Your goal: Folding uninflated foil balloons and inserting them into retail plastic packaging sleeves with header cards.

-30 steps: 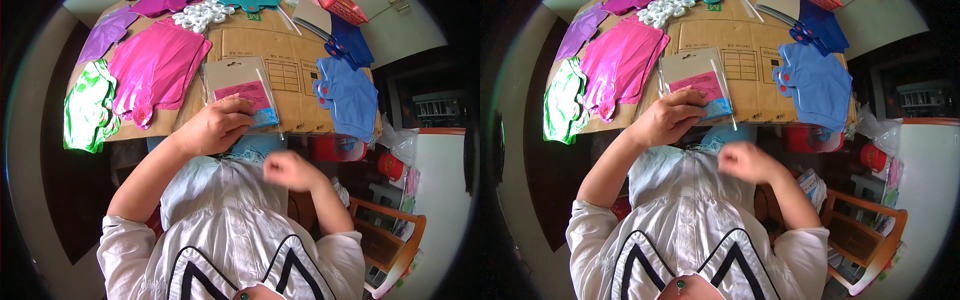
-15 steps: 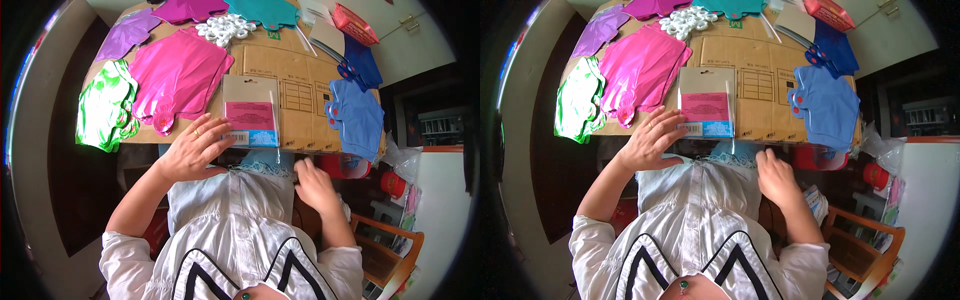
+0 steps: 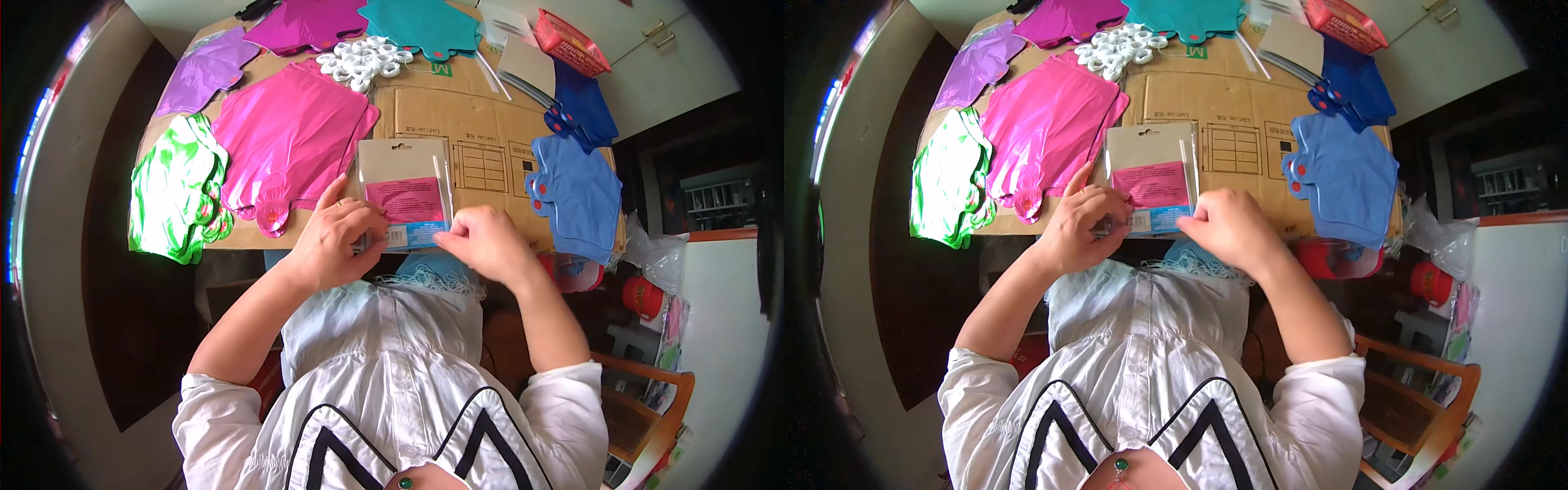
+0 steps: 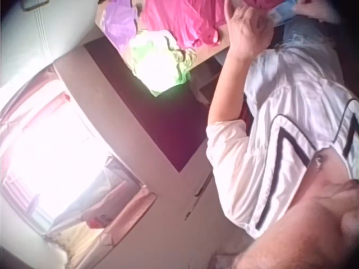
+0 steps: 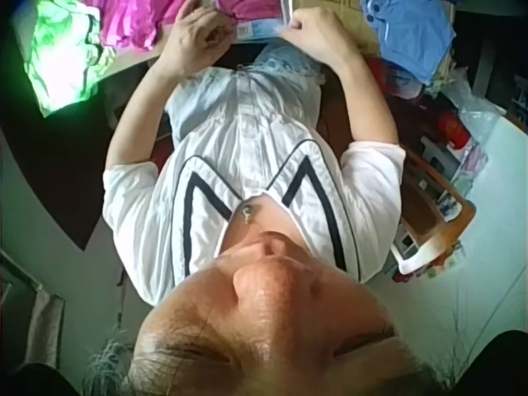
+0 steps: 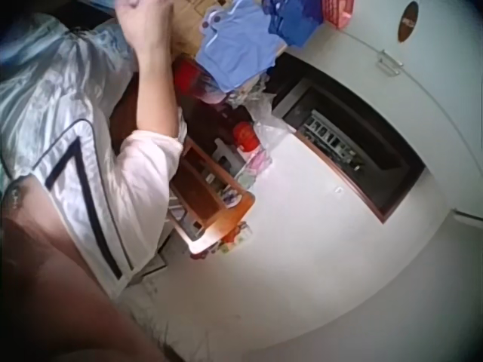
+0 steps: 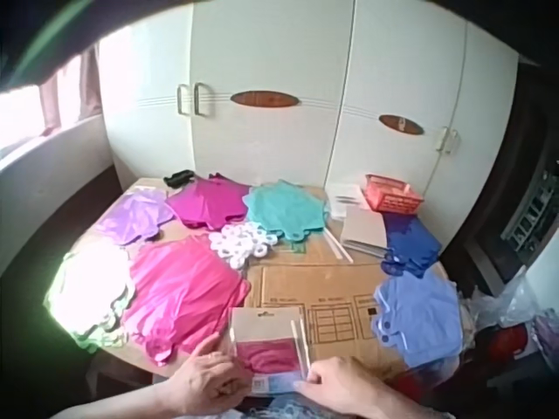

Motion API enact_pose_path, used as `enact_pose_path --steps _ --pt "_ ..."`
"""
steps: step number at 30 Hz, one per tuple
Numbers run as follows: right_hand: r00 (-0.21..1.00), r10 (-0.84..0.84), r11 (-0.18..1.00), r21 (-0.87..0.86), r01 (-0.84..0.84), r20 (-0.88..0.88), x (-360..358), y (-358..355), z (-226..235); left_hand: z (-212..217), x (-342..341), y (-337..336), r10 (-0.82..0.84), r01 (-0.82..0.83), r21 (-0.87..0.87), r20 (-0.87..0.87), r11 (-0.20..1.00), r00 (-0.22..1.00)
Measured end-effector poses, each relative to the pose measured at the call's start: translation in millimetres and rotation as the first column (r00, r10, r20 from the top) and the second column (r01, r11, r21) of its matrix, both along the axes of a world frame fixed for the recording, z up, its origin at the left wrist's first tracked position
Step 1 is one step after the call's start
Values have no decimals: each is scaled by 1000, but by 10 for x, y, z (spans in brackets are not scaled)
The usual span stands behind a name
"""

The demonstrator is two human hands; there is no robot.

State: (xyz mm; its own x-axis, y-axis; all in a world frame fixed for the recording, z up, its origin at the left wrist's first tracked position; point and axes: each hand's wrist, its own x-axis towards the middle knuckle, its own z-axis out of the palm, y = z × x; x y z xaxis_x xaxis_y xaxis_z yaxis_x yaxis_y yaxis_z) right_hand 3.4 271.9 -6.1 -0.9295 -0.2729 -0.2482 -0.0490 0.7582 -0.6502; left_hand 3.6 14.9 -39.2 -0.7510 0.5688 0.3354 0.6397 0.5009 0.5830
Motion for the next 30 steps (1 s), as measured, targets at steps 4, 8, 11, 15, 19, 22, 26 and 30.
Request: enact_pose_path --steps 4,8,11,15,19,22,26,30 --pt "902 7 993 100 -56 432 -404 2 130 95 0 59 46 -46 5 39 999 998" --pt "837 84 971 144 -191 541 -566 8 137 153 110 177 -59 9 -223 -220 975 974" --pt "798 118 970 105 -222 591 -628 -20 95 246 328 537 -234 173 -254 -233 952 944" --pt "826 79 966 163 -202 558 -589 42 140 -124 270 371 -100 -45 -483 -268 874 958" --pt "921 -25 995 95 -13 389 -281 181 105 -266 372 186 -64 -64 -370 -323 927 944" --pt "928 -172 973 -88 212 331 137 370 4 -349 439 69 -57 -21 -223 -337 975 940" --pt "869 -55 644 -647 408 493 698 309 -158 -151 566 256 -190 127 -194 -352 973 917" --pt "944 -29 609 -744 277 328 999 445 -182 9 505 397 -281 207 -197 -524 958 804"
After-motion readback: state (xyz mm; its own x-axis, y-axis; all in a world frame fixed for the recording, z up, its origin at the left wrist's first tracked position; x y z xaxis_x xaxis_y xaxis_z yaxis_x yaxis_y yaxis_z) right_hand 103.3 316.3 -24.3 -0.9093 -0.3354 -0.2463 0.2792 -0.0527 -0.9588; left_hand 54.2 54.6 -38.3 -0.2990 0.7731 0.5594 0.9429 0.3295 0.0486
